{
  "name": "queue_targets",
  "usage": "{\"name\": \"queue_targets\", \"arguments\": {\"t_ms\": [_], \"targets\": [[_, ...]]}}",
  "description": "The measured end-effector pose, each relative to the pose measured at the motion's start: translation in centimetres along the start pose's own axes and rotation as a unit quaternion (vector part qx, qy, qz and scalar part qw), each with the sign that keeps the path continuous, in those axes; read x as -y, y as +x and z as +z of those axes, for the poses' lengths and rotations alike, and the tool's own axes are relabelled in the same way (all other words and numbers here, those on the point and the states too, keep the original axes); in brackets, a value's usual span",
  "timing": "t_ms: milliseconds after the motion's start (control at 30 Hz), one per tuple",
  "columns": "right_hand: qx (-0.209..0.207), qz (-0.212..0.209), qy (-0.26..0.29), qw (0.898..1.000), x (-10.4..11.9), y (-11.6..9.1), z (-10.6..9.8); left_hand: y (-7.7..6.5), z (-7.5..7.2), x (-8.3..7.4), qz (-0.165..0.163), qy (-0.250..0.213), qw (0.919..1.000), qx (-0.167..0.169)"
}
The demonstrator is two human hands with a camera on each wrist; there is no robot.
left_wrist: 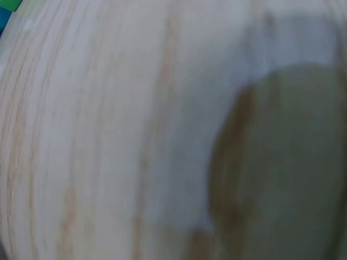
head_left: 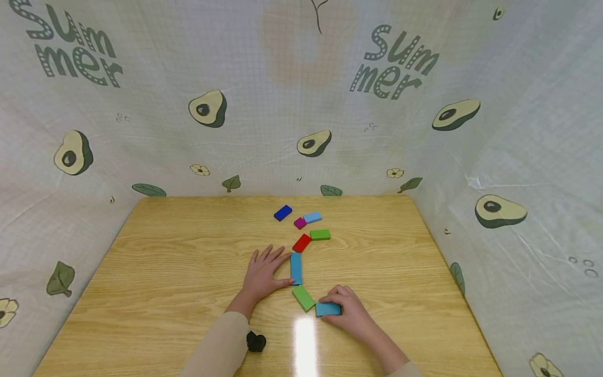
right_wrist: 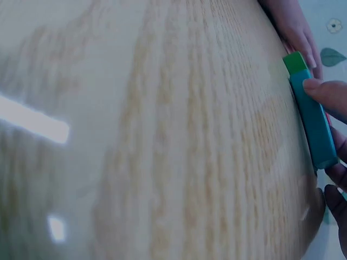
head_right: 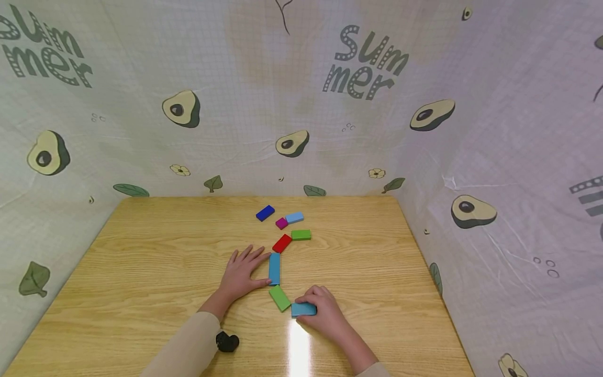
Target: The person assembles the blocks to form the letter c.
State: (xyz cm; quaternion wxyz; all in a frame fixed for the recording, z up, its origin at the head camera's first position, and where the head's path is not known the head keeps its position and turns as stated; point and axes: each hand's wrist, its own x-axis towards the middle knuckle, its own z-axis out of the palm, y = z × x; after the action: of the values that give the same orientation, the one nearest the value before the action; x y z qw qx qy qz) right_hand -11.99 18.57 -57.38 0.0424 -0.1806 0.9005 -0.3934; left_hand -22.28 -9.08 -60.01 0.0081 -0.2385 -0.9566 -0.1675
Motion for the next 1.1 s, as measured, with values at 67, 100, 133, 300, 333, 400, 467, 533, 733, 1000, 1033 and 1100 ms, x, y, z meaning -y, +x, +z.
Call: {"name": "queue_targets", "arguments": {"t_ms": [67,100,133,300,333,400,467,533,733,1000,1033,1100], "targets": [[-0.005,-0.003,0.001,1.000,0.2,0.1,0.1,0.0,0.0,0.0,-0.001,0.001,1.0000,0.002],[-0.007,-0.006,0.003,1.000,0.3,0.2,0.1,0.0,-0.1,0.0,-0.001,0.001,1.0000,0.000],[-0.008,-0.005,0.006,1.000,0.4,0.3,0.1,0.0,-0.1,-0.1,-0.001,0.001,1.0000,-0.001],[-0.011,-0.012,0.006,1.000,1.1,1.0,0.6,0.0,-0.2,-0.1,0.000,-0.001,1.0000,-0.006],[-0.011,-0.012,0.004,1.000,1.3,1.1,0.7,0.0,-0.2,-0.1,0.000,-0.001,1.0000,-0.006],[-0.013,-0.018,-0.006,1.000,1.5,1.4,0.9,0.0,-0.1,-0.1,0.000,-0.001,1.0000,-0.006],[-0.013,-0.021,-0.014,1.000,1.7,1.7,1.1,0.0,-0.1,0.0,-0.001,0.000,1.0000,-0.005],[-0.013,-0.025,-0.023,0.999,2.0,2.1,1.2,0.0,-0.1,0.0,-0.002,0.003,1.0000,-0.002],[-0.004,-0.032,-0.043,0.999,2.5,3.1,1.6,0.0,-0.1,-0.1,-0.001,0.003,1.0000,-0.003],[0.025,-0.024,-0.069,0.997,3.0,4.0,1.8,-0.1,-0.4,-0.3,0.006,-0.002,0.9999,-0.012],[0.027,-0.024,-0.073,0.997,3.0,4.1,1.8,-0.1,-0.4,-0.3,0.007,-0.002,0.9999,-0.012],[0.029,-0.024,-0.079,0.996,3.1,4.1,1.8,-0.2,-0.5,-0.3,0.009,-0.004,0.9998,-0.015]]}}
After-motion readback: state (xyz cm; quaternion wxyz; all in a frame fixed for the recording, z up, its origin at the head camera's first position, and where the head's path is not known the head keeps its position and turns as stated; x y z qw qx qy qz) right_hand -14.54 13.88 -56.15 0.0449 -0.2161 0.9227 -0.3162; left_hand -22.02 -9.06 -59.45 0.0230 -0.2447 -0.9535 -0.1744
